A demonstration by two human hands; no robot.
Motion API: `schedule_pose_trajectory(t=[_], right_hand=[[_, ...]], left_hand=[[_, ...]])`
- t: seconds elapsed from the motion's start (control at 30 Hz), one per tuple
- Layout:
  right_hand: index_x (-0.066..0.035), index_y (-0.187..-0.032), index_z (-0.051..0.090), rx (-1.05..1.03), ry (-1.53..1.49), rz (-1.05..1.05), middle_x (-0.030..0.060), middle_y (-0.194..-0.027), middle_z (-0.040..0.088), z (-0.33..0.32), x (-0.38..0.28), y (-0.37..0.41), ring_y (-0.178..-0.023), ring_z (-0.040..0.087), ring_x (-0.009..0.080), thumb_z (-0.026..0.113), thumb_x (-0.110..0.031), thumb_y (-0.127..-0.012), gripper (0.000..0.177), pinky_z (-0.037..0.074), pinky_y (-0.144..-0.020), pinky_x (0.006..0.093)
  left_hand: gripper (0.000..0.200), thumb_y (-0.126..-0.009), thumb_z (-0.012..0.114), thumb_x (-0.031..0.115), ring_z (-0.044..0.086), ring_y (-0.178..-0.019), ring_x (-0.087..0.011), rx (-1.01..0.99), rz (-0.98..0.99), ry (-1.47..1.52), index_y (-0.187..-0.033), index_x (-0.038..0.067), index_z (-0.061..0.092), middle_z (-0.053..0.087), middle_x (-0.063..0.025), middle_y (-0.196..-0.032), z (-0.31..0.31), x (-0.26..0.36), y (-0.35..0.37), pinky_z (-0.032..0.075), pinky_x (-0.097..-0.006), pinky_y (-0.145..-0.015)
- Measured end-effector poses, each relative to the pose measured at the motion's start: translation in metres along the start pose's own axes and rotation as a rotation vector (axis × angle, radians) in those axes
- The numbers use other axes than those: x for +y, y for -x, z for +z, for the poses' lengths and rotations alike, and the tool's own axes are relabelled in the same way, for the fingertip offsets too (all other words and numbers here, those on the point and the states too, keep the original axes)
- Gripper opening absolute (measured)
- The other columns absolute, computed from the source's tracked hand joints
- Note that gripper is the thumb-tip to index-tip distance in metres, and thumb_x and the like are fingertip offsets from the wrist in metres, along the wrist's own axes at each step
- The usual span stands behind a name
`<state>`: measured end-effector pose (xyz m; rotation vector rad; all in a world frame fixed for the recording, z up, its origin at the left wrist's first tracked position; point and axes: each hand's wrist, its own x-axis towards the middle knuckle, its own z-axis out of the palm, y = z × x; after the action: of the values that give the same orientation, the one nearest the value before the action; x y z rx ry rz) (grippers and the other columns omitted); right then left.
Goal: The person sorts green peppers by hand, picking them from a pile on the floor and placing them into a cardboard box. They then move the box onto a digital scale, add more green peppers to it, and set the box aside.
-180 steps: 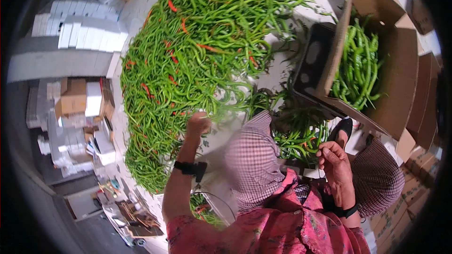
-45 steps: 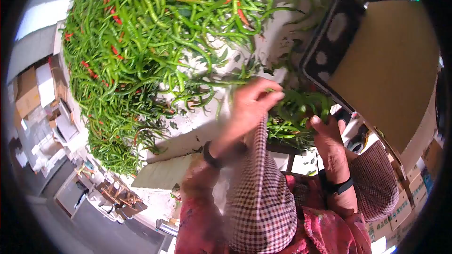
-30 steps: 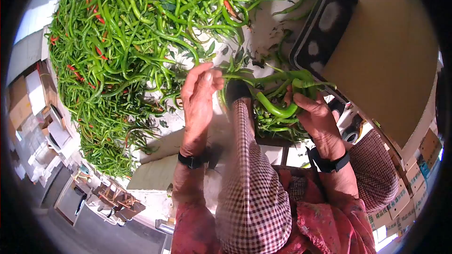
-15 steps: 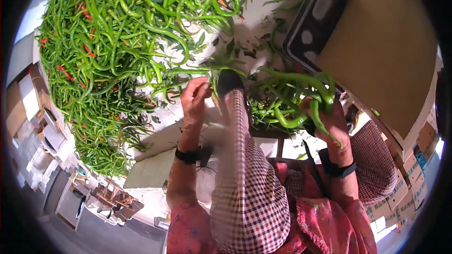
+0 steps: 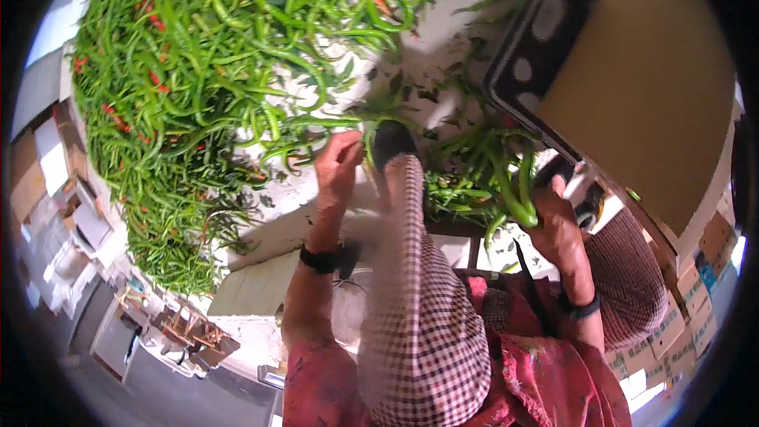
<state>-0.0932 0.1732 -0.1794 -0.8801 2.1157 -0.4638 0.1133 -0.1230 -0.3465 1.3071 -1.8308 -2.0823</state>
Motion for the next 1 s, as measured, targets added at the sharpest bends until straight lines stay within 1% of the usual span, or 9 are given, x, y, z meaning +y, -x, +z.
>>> schedule_pose_trajectory(t=[0.07,0.1,0.27,0.4,0.47,0.6,0.77,0.9,1.0], right_hand=[[0.005,-0.115,0.060,0.015,0.189,0.018,0.0309,-0.108,0.060,0.007,0.001,0.018,-0.102,0.059,0.0428,0.066,-0.001,-0.080,0.036,0.048,-0.087,0.0397],[0.004,-0.121,0.056,0.074,-0.123,0.314,0.0325,-0.115,0.058,0.017,0.007,0.029,-0.111,0.057,0.0415,0.066,0.000,-0.080,0.042,0.046,-0.092,0.0395],[0.004,-0.128,0.052,-0.018,-0.168,0.565,0.0186,-0.092,0.067,-0.001,-0.010,0.031,-0.084,0.065,0.0278,0.066,-0.012,-0.083,0.049,0.051,-0.076,0.0373],[0.003,-0.128,0.053,0.126,-0.026,0.417,0.0139,-0.093,0.067,-0.005,-0.013,0.036,-0.082,0.064,0.0186,0.066,-0.019,-0.084,0.051,0.050,-0.070,0.0350],[0.003,-0.127,0.052,0.125,-0.834,0.653,0.0068,-0.090,0.060,-0.031,-0.049,0.024,-0.074,0.056,0.0158,0.066,-0.012,-0.085,0.048,0.047,-0.071,0.0304],[0.001,-0.119,0.057,0.138,-0.873,0.731,0.0003,-0.074,0.051,-0.034,-0.045,0.018,-0.066,0.046,0.0105,0.064,-0.024,-0.087,0.041,0.039,-0.062,0.0258],[0.003,-0.114,0.059,0.191,-1.040,0.637,-0.0007,-0.068,0.048,-0.016,-0.045,0.012,-0.067,0.045,0.0107,0.065,-0.028,-0.087,0.041,0.037,-0.071,0.0251],[0.002,-0.114,0.059,0.188,-1.177,0.608,0.0016,-0.072,0.052,-0.009,-0.052,0.009,-0.069,0.048,0.0132,0.067,-0.027,-0.087,0.040,0.040,-0.082,0.0277],[0.003,-0.112,0.060,0.264,-1.349,0.634,0.0033,-0.077,0.053,0.007,-0.035,0.013,-0.073,0.050,0.0153,0.067,-0.022,-0.087,0.036,0.041,-0.084,0.0285]], left_hand=[[0.022,-0.085,0.065,0.001,0.061,-0.075,-0.0123,0.044,0.327,-0.457,-0.106,0.004,0.064,0.066,-0.0046,-0.089,-0.009,-0.020,0.003,0.051,-0.0266,-0.067],[0.023,-0.083,0.065,-0.001,0.063,-0.077,-0.0145,0.076,0.306,-0.511,-0.106,0.004,0.064,0.066,-0.0064,-0.090,-0.009,-0.024,0.006,0.052,-0.0279,-0.066],[0.037,-0.072,0.065,-0.004,0.057,-0.098,-0.0342,0.249,0.598,-0.948,-0.108,0.005,0.064,0.060,-0.0117,-0.107,-0.007,-0.005,0.002,0.048,-0.0410,-0.085],[0.035,-0.071,0.063,0.001,0.054,-0.103,-0.0301,0.322,0.597,-1.330,-0.106,0.007,0.064,0.058,-0.0084,-0.106,-0.004,-0.002,-0.032,0.042,-0.0420,-0.088],[0.031,-0.071,0.062,0.004,0.054,-0.101,-0.0275,0.343,0.607,-1.352,-0.102,0.010,0.065,0.057,-0.0052,-0.101,-0.017,-0.016,-0.046,0.042,-0.0415,-0.085],[0.022,-0.076,0.061,0.005,0.057,-0.090,-0.0302,0.075,0.606,-1.133,-0.097,0.010,0.063,0.054,-0.0082,-0.093,-0.044,0.013,-0.048,0.045,-0.0414,-0.079],[0.015,-0.085,0.062,0.004,0.061,-0.077,-0.0353,0.258,0.345,-0.682,-0.099,0.004,0.059,0.060,-0.0170,-0.088,-0.060,0.076,-0.019,0.050,-0.0402,-0.070],[0.017,-0.081,0.070,0.012,0.059,-0.070,-0.0284,0.405,0.268,-0.809,-0.092,0.004,0.060,0.059,-0.0135,-0.078,-0.071,-0.010,-0.013,0.049,-0.0372,-0.068],[0.027,-0.074,0.073,0.014,0.059,-0.089,-0.0362,0.387,0.255,-1.029,-0.096,0.007,0.060,0.060,-0.0166,-0.095,-0.050,-0.060,-0.007,0.048,-0.0466,-0.075]])
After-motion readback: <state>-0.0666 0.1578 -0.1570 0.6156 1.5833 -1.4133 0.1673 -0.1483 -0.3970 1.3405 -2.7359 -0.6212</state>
